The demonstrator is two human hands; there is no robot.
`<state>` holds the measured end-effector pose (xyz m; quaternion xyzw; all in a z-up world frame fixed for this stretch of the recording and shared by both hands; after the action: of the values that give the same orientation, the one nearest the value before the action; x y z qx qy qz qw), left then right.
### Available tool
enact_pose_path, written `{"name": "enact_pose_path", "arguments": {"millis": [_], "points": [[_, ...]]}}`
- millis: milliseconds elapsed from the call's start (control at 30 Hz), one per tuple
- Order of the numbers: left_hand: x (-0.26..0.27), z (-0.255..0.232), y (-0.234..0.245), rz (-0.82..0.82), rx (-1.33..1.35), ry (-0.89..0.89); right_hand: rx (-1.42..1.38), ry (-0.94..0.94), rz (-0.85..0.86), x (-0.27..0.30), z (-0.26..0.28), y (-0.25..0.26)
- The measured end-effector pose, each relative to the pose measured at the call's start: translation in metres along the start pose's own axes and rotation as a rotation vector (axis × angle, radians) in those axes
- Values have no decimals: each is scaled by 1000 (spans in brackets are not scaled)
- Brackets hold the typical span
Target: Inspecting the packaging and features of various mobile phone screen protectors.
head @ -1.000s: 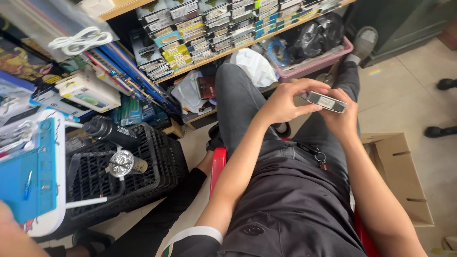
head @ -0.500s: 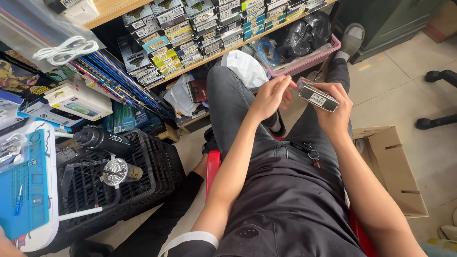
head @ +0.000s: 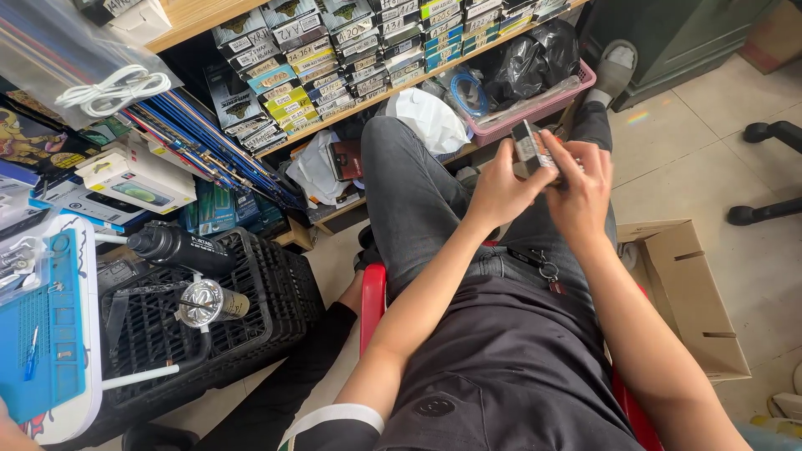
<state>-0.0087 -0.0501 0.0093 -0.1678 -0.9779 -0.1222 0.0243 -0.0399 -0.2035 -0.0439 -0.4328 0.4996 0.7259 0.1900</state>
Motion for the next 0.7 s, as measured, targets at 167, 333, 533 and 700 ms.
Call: {"name": "enact_pose_path", "arguments": {"millis": [167, 333, 533, 700], "points": [[-6, 4, 1, -143, -29, -55, -129, -46, 70, -12, 15, 5], [-23, 31, 8, -214, -234, -254, -724, -539, 108, 8, -16, -11], [6, -1, 8, 80, -517, -306, -1368, -1273, 50, 47, -51, -41], [6, 1, 5, 224, -502, -388, -1458, -1373, -57, 33, -45, -27]]}}
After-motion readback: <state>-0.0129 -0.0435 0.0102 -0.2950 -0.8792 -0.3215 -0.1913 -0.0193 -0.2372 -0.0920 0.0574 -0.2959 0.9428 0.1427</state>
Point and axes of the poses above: each hand's wrist, its own x-axis away from the middle knuckle, its own y-axis out of the back of the hand, z = x × y, the point moved 3 cm from there along -x, towards the middle knuckle, and after that the axes turned 12 degrees about y, right-handed, at the moved point
